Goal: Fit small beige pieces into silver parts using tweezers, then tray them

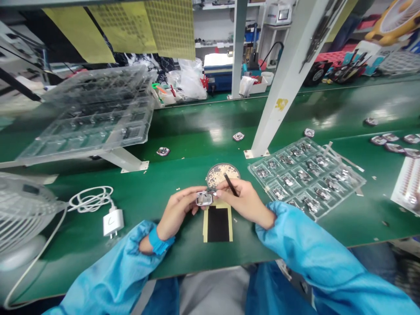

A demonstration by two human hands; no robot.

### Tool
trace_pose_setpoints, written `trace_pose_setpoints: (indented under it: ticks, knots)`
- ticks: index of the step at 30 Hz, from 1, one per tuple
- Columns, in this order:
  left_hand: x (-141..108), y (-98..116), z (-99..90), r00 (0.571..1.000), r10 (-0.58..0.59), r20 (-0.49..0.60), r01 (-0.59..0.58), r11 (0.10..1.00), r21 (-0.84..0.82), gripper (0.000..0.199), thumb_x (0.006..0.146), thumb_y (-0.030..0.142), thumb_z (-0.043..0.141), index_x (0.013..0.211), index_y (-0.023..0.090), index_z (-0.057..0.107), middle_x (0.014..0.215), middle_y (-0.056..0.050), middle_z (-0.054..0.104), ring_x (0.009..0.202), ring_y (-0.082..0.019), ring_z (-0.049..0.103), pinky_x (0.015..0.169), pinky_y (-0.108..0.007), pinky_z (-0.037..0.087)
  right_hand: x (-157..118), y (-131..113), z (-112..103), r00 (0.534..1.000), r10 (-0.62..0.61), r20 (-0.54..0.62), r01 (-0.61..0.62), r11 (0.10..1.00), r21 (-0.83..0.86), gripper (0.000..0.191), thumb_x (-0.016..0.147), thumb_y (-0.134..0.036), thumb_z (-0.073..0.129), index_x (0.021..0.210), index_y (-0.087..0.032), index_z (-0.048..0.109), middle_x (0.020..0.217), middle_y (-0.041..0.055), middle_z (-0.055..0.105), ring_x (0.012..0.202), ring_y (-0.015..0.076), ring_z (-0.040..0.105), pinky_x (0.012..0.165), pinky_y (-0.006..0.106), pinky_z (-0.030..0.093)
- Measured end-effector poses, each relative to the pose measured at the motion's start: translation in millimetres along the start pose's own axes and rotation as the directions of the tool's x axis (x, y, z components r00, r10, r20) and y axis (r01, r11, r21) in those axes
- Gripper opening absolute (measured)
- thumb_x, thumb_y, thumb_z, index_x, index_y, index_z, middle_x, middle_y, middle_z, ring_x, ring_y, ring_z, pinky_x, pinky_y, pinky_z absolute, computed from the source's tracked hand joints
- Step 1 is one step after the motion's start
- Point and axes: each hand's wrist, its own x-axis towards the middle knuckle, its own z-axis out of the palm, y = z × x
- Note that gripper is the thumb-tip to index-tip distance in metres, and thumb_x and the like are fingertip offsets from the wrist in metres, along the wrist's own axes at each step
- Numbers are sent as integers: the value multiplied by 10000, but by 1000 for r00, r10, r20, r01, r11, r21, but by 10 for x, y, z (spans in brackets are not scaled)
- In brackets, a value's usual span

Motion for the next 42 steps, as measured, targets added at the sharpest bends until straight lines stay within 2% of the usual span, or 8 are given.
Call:
trace_pose_setpoints:
  ticks: [4,9,14,27,33,36,39,42]
  knots:
    - [-28,-2,13,997,77,-4,-77,996,44,384,843,260,670,1212,156,690,945,-64,728,692,-129,603,610,-229,463,-16,14,70,990,71,120,-73,997,12,213,820,-394,748,827,-182,747,831,40,756,791,171,691,775,297,535]
    - [-70,-30,59,989,135,58,-141,983,114,524,816,170,687,1333,174,601,1077,-97,704,882,-179,627,735,-259,484,-12,84,123,996,79,37,-77,995,-71,278,833,-423,733,718,-170,718,685,13,707,652,129,625,668,252,480]
    - [-89,-45,81,974,208,86,-223,947,230,518,832,156,667,1343,185,585,1215,-122,661,860,-164,600,672,-251,466,-1,106,111,996,86,25,-80,983,-167,337,870,-429,686,667,-160,669,625,-5,651,597,111,562,613,235,422]
    - [-69,-96,74,959,279,39,-270,873,407,427,850,219,688,1275,231,646,1235,-81,666,684,-104,557,633,-251,496,0,123,110,995,95,-42,-103,959,-263,348,850,-471,669,705,-154,648,604,-29,541,564,103,452,545,232,351]
    - [-102,-57,80,919,392,39,-348,762,546,350,882,243,671,1231,239,697,1232,-73,693,926,-182,653,774,-294,547,-18,132,150,996,58,-67,-75,953,-295,331,872,-442,650,695,-164,617,591,-38,509,560,102,445,540,236,353]
    - [-110,-75,77,941,338,-4,-294,824,484,382,868,276,696,1249,237,691,1216,-74,705,891,-189,678,792,-319,569,-43,174,167,995,20,-94,-44,966,-255,269,867,-420,674,783,-177,595,675,-25,570,617,117,516,586,245,419]
    - [-99,-99,80,982,188,-28,-175,952,250,457,846,291,726,1289,199,659,1137,-88,737,904,-210,707,838,-349,587,-66,207,192,997,-42,-61,35,993,-109,266,844,-359,719,1007,-199,583,914,23,672,837,163,639,777,291,519]
    - [-89,-96,102,993,114,1,-114,992,46,451,824,264,752,1258,175,666,1102,-97,746,1012,-237,705,934,-372,570,-68,210,228,999,-36,-5,36,999,23,308,839,-334,730,1074,-206,578,1037,58,690,991,192,665,893,332,539]
